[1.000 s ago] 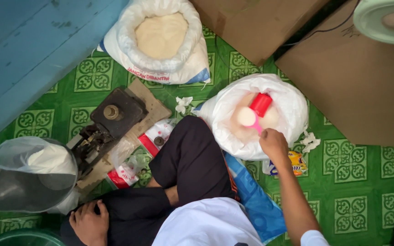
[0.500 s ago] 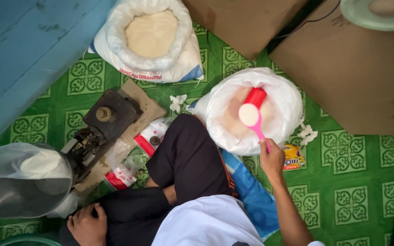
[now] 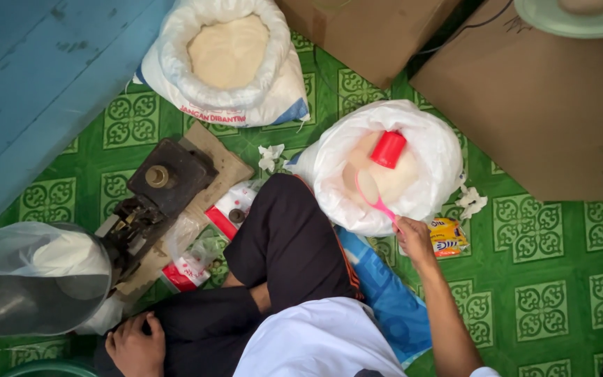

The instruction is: Scooping white powder from a large sack into a funnel to fill smaller plastic bags for packaging.

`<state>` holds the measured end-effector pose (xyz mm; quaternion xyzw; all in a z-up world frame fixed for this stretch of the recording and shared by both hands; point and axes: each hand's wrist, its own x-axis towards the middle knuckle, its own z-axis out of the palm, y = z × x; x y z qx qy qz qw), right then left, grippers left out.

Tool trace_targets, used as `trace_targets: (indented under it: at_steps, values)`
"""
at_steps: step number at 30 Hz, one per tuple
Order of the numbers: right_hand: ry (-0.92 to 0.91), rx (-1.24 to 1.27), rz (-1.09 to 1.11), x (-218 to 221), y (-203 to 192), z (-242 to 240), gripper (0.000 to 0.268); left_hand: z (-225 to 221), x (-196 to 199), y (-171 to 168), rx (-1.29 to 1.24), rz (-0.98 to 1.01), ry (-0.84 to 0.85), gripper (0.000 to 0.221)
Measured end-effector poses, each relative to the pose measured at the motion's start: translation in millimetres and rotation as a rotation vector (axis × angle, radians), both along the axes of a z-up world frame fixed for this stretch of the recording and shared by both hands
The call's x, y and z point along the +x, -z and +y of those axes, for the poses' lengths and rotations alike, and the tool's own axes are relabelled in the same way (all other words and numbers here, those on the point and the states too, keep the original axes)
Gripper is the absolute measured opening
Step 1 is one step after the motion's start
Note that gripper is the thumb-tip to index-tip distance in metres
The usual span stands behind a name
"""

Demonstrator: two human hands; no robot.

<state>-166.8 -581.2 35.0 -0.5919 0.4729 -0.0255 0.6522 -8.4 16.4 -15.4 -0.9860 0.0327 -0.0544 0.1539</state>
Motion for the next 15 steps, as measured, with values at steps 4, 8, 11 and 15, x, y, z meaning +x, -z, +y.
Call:
trace_targets:
  at_steps: [4,8,11,15]
  values:
    - [0.019,0.081,-0.007,0,2,-4,0.032,-5,0,-8,-0.075,-0.085,0.077,0.019]
    - [0.019,0.001,0.007,2,-2,-4,0.034,-5,0,-8,-0.052,-0.068,0.052,0.022]
    - [-0.054,-0.244,0.06,-1,6,-6,0.033,-3,1,-6,-0.046,-0.076,0.059,0.022]
    - [-0.177,-0.626,0.252,0,7,-5,0.038,1,1,0,0.0,-0.018,0.015,0.027]
